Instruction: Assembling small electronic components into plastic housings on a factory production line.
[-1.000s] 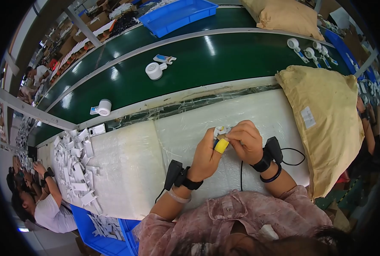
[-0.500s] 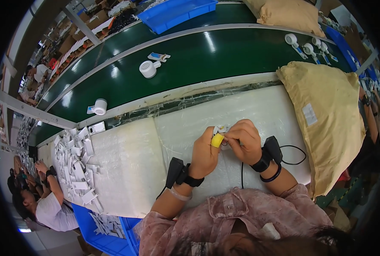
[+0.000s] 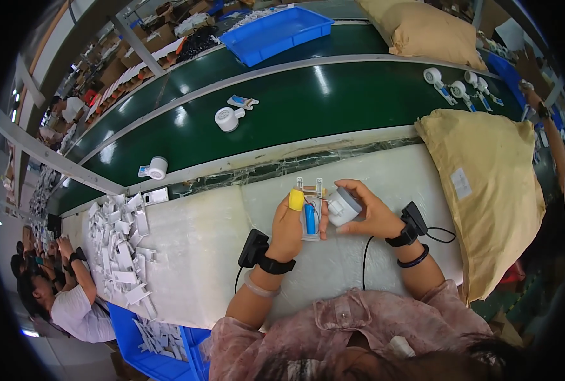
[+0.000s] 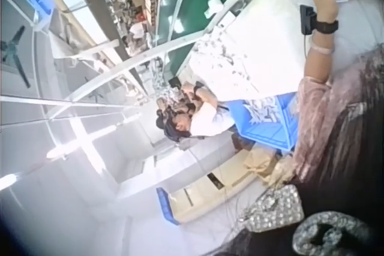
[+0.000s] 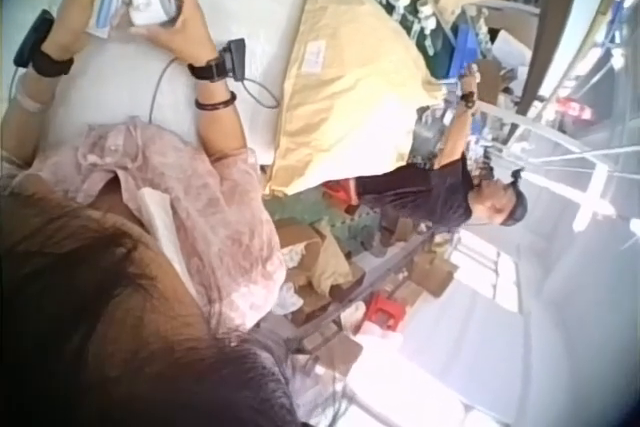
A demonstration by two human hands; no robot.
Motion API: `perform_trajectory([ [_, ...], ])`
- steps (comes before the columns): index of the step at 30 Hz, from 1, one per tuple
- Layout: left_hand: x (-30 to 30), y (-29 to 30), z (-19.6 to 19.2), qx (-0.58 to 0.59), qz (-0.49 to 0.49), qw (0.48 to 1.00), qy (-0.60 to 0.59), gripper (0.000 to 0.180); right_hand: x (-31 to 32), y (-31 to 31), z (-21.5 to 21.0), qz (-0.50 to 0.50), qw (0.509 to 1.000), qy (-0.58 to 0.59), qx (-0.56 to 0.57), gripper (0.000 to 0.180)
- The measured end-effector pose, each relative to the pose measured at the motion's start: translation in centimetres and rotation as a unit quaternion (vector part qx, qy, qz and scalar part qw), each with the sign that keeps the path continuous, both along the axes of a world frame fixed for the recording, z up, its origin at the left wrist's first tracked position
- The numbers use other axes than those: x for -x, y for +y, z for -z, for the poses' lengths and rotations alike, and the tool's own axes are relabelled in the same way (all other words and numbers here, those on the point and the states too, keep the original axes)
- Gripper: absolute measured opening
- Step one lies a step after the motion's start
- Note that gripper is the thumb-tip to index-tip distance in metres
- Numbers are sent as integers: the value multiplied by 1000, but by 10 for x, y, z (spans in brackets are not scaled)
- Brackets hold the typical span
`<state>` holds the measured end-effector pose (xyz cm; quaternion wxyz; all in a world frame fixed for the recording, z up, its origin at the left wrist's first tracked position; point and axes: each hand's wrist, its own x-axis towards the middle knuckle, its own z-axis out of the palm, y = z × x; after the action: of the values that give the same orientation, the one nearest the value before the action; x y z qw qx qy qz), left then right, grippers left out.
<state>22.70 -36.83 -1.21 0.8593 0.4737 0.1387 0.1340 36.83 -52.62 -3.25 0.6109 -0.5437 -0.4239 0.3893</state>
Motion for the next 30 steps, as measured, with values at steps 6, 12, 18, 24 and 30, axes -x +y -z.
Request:
perform_trajectory([
  [6, -1, 3, 1, -26, -28, 999, 9, 45, -16, -4, 2, 51, 993, 96, -43, 75],
  [12, -3, 4, 4, -78, 4, 995, 65, 33, -24, -10, 0, 9, 950, 306, -62, 74],
  [18, 0, 4, 3, -117, 44, 989, 85, 35, -26, -10, -1, 105, 982, 147, -47, 70],
  [24, -1, -2, 2, -163, 168, 963, 137, 44, -37, -20, -9, 95, 992, 74, -27, 61],
  [30, -3, -13, 3, -180, 212, 947, 163, 56, -33, -21, -9, 99, 993, 64, 4, 46],
])
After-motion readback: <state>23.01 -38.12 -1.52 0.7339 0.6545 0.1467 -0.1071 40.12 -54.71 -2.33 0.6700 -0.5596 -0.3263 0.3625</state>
